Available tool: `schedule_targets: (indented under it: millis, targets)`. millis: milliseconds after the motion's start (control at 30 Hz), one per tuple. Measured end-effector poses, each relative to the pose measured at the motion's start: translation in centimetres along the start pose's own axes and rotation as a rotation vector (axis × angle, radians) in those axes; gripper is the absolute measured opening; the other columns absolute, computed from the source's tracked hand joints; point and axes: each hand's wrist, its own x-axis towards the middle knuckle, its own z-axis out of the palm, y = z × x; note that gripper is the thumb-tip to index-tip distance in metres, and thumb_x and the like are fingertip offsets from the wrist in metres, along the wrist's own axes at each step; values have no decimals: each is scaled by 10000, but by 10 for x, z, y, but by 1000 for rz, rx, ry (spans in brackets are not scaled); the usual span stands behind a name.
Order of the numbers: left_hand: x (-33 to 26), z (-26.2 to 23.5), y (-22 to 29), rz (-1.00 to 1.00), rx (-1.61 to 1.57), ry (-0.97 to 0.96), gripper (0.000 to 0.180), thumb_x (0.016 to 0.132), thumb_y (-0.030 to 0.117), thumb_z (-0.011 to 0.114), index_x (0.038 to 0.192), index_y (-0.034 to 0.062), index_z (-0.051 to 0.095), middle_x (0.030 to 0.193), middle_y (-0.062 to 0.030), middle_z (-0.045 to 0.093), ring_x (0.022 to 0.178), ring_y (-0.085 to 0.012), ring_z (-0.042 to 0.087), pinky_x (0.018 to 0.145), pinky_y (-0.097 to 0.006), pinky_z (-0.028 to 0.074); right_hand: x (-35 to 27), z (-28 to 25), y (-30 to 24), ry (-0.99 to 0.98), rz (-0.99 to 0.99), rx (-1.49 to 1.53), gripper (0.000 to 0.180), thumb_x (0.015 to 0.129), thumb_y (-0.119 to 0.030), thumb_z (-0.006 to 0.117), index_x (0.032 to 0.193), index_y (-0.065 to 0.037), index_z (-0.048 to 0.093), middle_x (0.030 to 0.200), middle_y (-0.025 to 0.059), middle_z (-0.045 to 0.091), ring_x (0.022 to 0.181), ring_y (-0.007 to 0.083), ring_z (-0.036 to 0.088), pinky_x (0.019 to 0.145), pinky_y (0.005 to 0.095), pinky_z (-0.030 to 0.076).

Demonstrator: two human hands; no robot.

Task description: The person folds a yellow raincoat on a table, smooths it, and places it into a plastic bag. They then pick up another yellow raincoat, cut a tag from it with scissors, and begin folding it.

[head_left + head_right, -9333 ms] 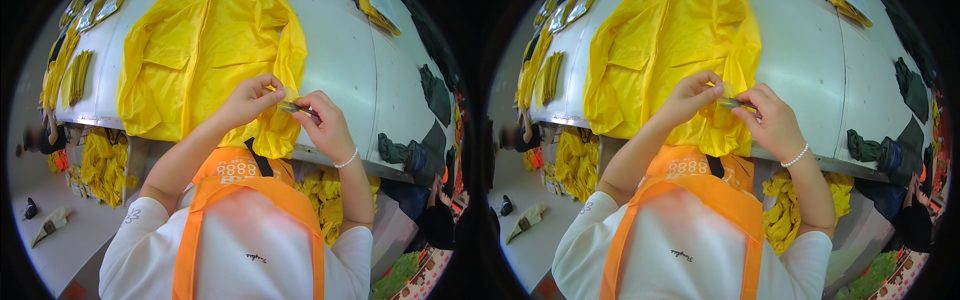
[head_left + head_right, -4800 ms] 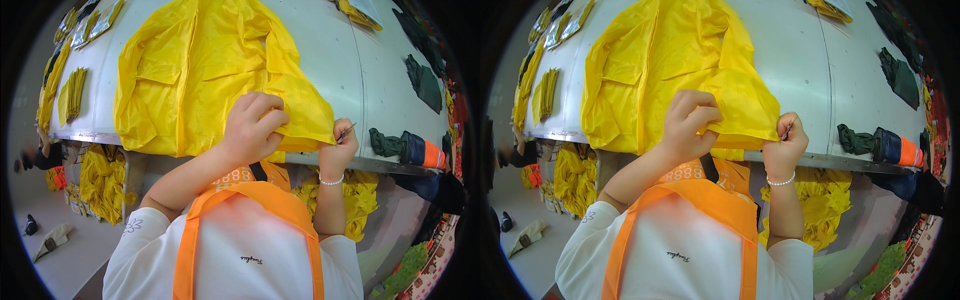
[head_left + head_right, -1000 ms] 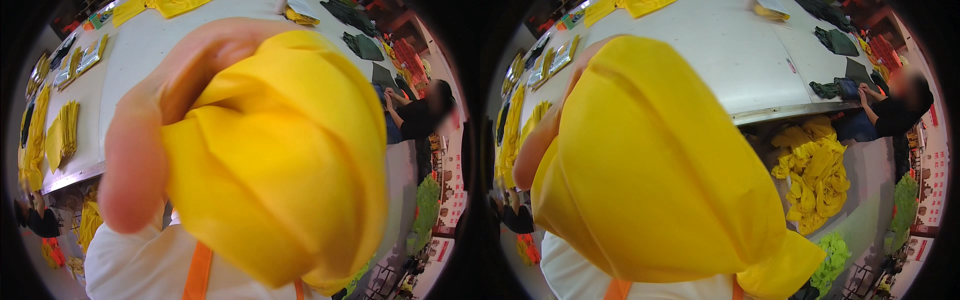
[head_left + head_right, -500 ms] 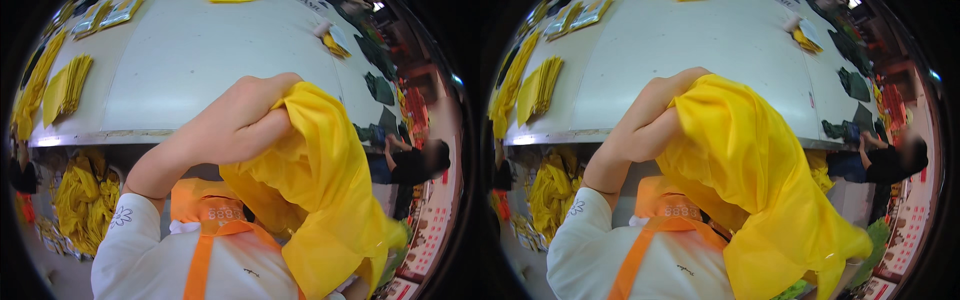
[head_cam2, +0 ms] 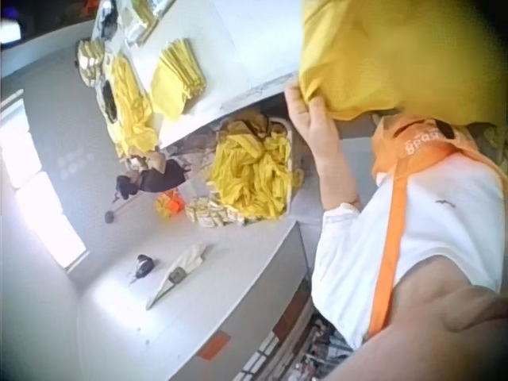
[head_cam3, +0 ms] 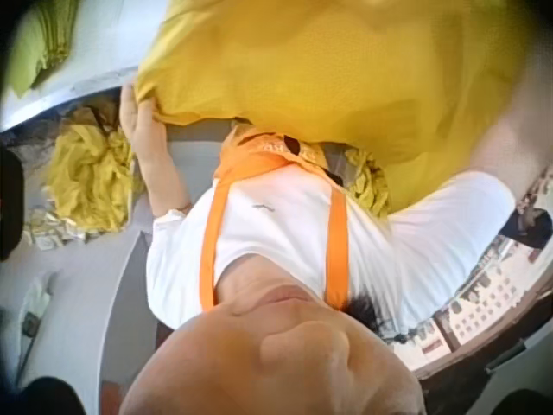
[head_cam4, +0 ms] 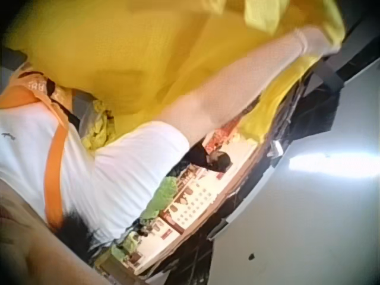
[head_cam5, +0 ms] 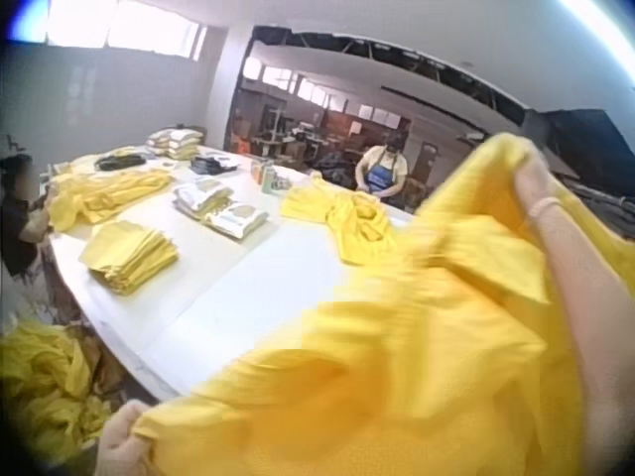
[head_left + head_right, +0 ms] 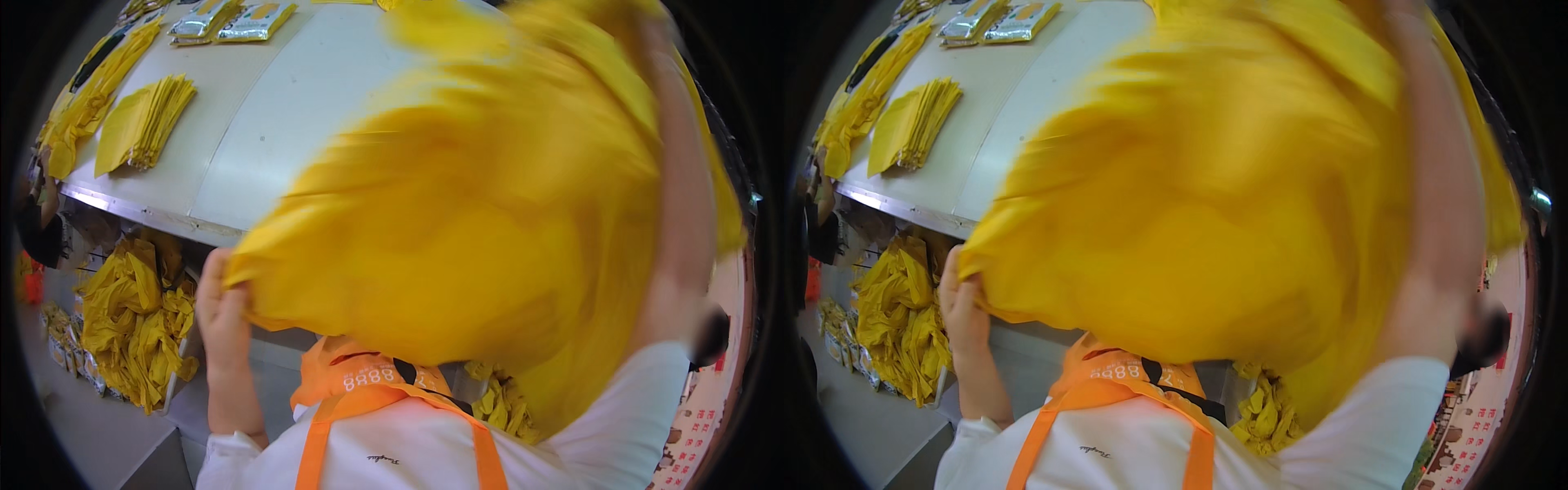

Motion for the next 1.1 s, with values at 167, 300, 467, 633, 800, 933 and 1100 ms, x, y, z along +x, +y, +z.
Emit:
schedule_targets:
  millis: [167, 300, 467, 633, 800, 933, 1100]
  targets:
    - [26, -88, -73, -62, 380, 272, 412, 876, 17, 497, 1277, -23, 409, 1242, -111, 488, 1164, -184, 466, 997, -294, 338, -80, 262, -46, -254, -486, 186, 491, 812, -165, 651, 1253, -64, 458, 1202, 227, 532, 1137, 288, 518, 992, 361, 377]
    - [66, -107, -147, 151, 1083, 330, 775, 702, 130, 751, 1346, -18, 348, 1347, -206, 403, 1252, -331, 380, 1050, -383, 294, -291, 316, 58, -945, -310, -350, 585, 875, -320, 542, 1393, -144, 335, 1477, 155, 233, 1345, 320, 253, 1098, 477, 214]
    - [131, -90, -209, -71, 1616, 397, 1053, 656, 405, 764, 1440, 45, 161, 1446, -228, 236, 1328, -374, 238, 1088, -466, 194, -444, 250, 120, -1060, 171, -479, 653, 897, -450, 469, 1452, -199, 233, 1529, 100, 125, 1407, 315, 89, 1101, 562, 49]
    - [185, -112, -206, -145, 1654, 611, 1069, 693, 473, 720, 1463, 84, 88, 1453, -232, 213, 1355, -360, 183, 1099, -461, 145, -448, 243, 152, -950, 30, -447, 643, 872, -412, 517, 1430, -190, 289, 1517, 83, 184, 1403, 292, 130, 1108, 542, 87]
    - [253, -204, -175, -169, 1317, 1003, 1037, 746, 512, 667, 1464, 72, 63, 1479, -215, 184, 1355, -355, 210, 1094, -435, 190, -426, 237, 176, -942, 28, -465, 641, 850, -371, 554, 1417, -184, 321, 1511, 69, 212, 1400, 287, 145, 1115, 520, 95]
    - [319, -220, -158, 214, 1589, 637, 930, 754, 583, 613, 1409, 21, 269, 1430, -195, 326, 1331, -314, 297, 1089, -430, 217, -420, 240, 181, -970, 83, -486, 635, 849, -336, 550, 1415, -161, 322, 1512, 75, 210, 1400, 290, 143, 1121, 503, 86]
    - [415, -245, -153, -296, 1392, 702, 830, 758, 495, 661, 1339, -23, 374, 1275, -206, 501, 1173, -316, 479, 986, -417, 355, -419, 239, 184, -1005, 80, -514, 645, 832, -297, 550, 1411, -128, 320, 1513, 97, 202, 1401, 297, 139, 1123, 496, 79]
